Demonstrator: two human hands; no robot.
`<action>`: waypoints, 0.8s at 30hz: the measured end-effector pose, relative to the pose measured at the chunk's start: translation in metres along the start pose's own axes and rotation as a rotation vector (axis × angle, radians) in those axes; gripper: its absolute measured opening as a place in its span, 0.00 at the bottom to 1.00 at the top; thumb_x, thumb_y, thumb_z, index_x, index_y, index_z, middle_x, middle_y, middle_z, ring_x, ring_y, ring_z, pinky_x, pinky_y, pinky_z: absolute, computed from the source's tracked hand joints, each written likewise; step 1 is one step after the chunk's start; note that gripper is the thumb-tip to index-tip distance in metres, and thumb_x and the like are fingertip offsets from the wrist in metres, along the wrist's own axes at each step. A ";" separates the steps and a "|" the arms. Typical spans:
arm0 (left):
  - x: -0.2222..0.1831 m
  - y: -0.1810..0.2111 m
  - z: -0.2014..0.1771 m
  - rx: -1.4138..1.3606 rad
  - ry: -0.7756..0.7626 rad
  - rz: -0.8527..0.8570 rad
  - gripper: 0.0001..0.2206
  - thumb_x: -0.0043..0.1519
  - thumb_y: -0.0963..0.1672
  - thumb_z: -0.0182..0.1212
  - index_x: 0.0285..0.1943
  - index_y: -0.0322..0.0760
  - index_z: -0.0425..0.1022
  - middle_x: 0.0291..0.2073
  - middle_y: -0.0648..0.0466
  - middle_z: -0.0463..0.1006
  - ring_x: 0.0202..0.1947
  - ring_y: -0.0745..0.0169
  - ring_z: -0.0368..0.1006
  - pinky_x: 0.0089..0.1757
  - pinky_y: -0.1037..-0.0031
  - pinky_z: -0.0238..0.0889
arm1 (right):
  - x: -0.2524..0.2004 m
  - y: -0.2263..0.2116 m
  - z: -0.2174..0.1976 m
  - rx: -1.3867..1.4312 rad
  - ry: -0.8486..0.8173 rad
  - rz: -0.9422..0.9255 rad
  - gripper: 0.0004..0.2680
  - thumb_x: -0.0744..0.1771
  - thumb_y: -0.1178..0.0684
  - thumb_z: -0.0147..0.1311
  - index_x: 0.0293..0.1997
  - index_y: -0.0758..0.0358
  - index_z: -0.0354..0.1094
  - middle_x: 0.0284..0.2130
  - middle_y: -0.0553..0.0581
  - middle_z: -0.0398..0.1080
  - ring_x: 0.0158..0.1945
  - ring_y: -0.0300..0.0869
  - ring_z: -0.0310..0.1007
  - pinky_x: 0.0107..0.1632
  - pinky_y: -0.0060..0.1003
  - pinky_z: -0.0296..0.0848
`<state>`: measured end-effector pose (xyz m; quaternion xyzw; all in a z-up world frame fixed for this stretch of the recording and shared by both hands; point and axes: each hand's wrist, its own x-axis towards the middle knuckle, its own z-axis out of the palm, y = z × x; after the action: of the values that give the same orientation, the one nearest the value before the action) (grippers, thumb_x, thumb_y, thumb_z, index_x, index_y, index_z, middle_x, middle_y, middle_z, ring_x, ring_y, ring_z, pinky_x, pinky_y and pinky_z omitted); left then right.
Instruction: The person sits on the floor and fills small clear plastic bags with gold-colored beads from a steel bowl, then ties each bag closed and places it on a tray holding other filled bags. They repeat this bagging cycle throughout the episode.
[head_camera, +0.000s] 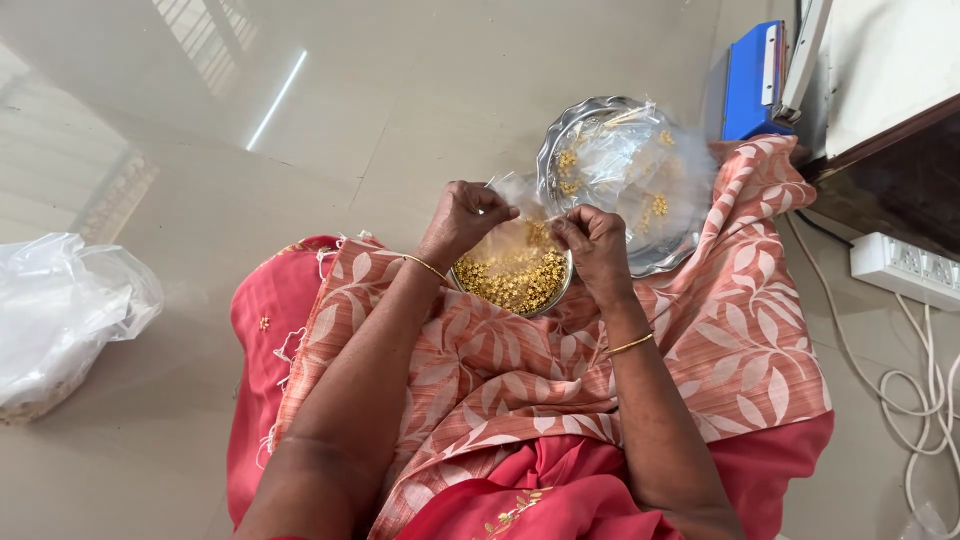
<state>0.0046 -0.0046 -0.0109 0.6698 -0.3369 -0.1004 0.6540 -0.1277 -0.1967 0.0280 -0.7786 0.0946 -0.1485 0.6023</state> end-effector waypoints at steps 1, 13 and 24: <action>0.001 -0.001 0.000 0.001 0.002 0.000 0.05 0.58 0.40 0.73 0.34 0.30 0.83 0.25 0.53 0.79 0.25 0.72 0.70 0.29 0.75 0.66 | -0.002 -0.008 0.003 0.001 -0.002 0.000 0.06 0.69 0.60 0.58 0.33 0.69 0.73 0.27 0.53 0.75 0.30 0.30 0.71 0.35 0.25 0.74; 0.000 0.006 -0.001 0.070 -0.085 0.014 0.08 0.59 0.45 0.72 0.36 0.33 0.84 0.29 0.53 0.82 0.28 0.69 0.77 0.32 0.73 0.73 | 0.000 0.012 0.009 0.066 0.098 -0.129 0.05 0.70 0.54 0.57 0.39 0.63 0.76 0.29 0.51 0.76 0.29 0.31 0.70 0.33 0.26 0.71; 0.001 0.007 0.001 0.014 0.017 0.051 0.02 0.56 0.39 0.72 0.34 0.32 0.84 0.28 0.55 0.81 0.27 0.73 0.74 0.32 0.76 0.70 | -0.002 0.020 0.014 0.337 0.090 0.006 0.04 0.68 0.55 0.60 0.38 0.65 0.76 0.31 0.56 0.78 0.30 0.35 0.76 0.35 0.30 0.79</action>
<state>0.0022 -0.0050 -0.0041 0.6665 -0.3491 -0.0757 0.6544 -0.1242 -0.1883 0.0048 -0.6589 0.0976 -0.1955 0.7198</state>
